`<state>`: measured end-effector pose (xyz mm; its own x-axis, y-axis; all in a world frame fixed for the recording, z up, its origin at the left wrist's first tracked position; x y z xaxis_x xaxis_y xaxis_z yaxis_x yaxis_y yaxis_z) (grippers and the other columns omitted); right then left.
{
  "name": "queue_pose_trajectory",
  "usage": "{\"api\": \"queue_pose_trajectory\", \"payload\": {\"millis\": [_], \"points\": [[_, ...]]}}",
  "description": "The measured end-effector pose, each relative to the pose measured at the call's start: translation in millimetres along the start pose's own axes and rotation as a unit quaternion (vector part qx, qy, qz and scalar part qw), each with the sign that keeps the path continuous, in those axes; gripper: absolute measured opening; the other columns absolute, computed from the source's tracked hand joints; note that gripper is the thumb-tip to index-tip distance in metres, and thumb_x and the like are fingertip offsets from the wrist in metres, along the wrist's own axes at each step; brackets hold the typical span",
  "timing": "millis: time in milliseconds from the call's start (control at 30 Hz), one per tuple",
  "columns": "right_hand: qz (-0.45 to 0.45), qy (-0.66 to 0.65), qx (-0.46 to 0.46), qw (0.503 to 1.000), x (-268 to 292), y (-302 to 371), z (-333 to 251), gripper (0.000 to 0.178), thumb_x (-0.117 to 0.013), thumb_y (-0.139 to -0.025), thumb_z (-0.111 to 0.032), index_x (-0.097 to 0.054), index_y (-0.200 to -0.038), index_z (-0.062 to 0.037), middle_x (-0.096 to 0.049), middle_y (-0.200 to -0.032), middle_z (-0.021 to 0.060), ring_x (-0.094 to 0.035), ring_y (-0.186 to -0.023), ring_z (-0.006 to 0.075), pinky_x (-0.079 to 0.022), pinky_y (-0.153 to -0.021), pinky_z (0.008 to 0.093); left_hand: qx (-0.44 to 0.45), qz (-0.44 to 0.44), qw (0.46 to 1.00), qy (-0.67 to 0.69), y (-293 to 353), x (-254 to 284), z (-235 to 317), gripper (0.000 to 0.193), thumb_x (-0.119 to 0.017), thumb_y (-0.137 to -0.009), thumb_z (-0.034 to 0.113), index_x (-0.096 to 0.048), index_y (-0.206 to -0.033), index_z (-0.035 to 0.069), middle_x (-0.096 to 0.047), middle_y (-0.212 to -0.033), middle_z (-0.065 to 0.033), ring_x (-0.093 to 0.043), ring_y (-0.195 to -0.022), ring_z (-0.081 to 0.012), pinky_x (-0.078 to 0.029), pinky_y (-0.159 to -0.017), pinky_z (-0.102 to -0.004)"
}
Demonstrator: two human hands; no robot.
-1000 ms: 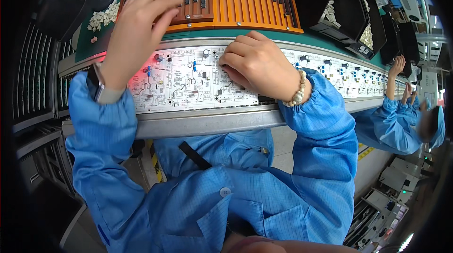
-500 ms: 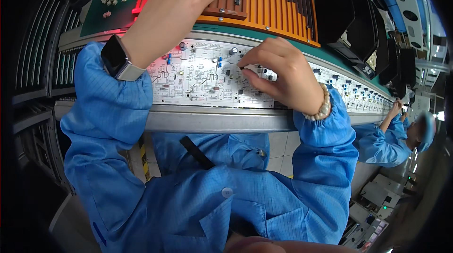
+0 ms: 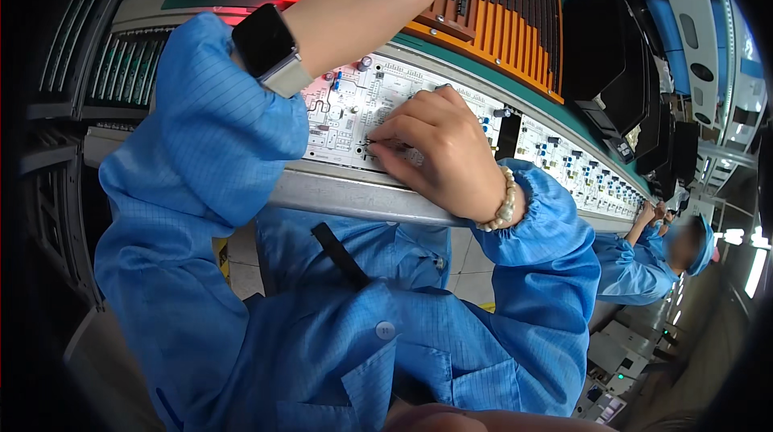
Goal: Manually populating a printed circuit board with electronic components.
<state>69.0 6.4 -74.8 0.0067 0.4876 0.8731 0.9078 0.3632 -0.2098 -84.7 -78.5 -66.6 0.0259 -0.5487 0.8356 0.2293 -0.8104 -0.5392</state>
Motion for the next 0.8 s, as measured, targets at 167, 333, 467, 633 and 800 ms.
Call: {"api": "queue_pose_trajectory", "payload": {"millis": [167,333,467,633,800], "points": [[-0.012,0.002,-0.017,1.0,-2.9,-2.0,0.8,0.013,-0.078,-0.075,-0.01,-0.072,-0.086,-0.0067,-0.066,-0.079,0.004,-0.062,-0.077,0.0224,-0.043,-0.076,0.0347,0.011,0.013,1.0,0.014,-2.9,-1.8,-3.1,0.011,-0.059,-0.082,0.011,-0.064,-0.072,0.008,-0.058,-0.082,-0.0056,-0.055,-0.092,-0.0227,-0.038,-0.083,-0.0392],[-0.02,0.016,-0.033,0.999,-2.6,-5.5,-4.1,0.012,-0.077,-0.074,-0.01,-0.072,-0.084,-0.0064,-0.066,-0.076,0.0045,-0.062,-0.074,0.0229,-0.043,-0.076,0.035,-0.013,0.041,0.999,-0.02,-4.2,-3.1,-1.4,0.011,-0.059,-0.081,0.01,-0.064,-0.071,0.008,-0.058,-0.081,-0.0056,-0.056,-0.091,-0.0241,-0.039,-0.083,-0.0405],[-0.023,0.072,-0.035,0.997,-4.1,-8.7,-9.1,0.011,-0.077,-0.073,-0.01,-0.07,-0.08,-0.006,-0.067,-0.075,0.0059,-0.062,-0.073,0.0237,-0.045,-0.076,0.0355,-0.024,0.054,0.998,-0.021,-3.7,-6.8,-4.1,0.01,-0.059,-0.08,0.01,-0.063,-0.071,0.008,-0.058,-0.082,-0.0059,-0.056,-0.091,-0.0248,-0.039,-0.083,-0.0405],[-0.027,0.104,-0.058,0.993,-5.1,-12.4,-17.4,0.01,-0.076,-0.073,-0.009,-0.068,-0.076,-0.006,-0.067,-0.075,0.0065,-0.063,-0.074,0.0248,-0.046,-0.076,0.0359,-0.029,0.066,0.997,-0.017,-1.1,-7.6,-5.2,0.01,-0.059,-0.081,0.01,-0.063,-0.072,0.008,-0.057,-0.084,-0.006,-0.055,-0.092,-0.0242,-0.039,-0.083,-0.0391],[-0.033,0.165,-0.039,0.985,-9.1,-3.0,-22.8,0.011,-0.076,-0.073,-0.007,-0.067,-0.079,-0.0049,-0.065,-0.078,0.0068,-0.062,-0.077,0.0246,-0.046,-0.077,0.0363,-0.031,0.071,0.997,-0.015,-1.2,-5.3,-3.2,0.01,-0.059,-0.081,0.011,-0.064,-0.073,0.007,-0.057,-0.084,-0.0061,-0.055,-0.093,-0.0238,-0.039,-0.083,-0.0383]]}}
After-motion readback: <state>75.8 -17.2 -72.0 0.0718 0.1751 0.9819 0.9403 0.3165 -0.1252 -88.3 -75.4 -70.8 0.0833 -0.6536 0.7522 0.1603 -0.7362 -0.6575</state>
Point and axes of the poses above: each hand's wrist, its own y-axis away from the middle knuckle, its own x-axis out of the back of the hand, z = x × y, the point moved 3 cm from there along -y, towards the middle knuckle
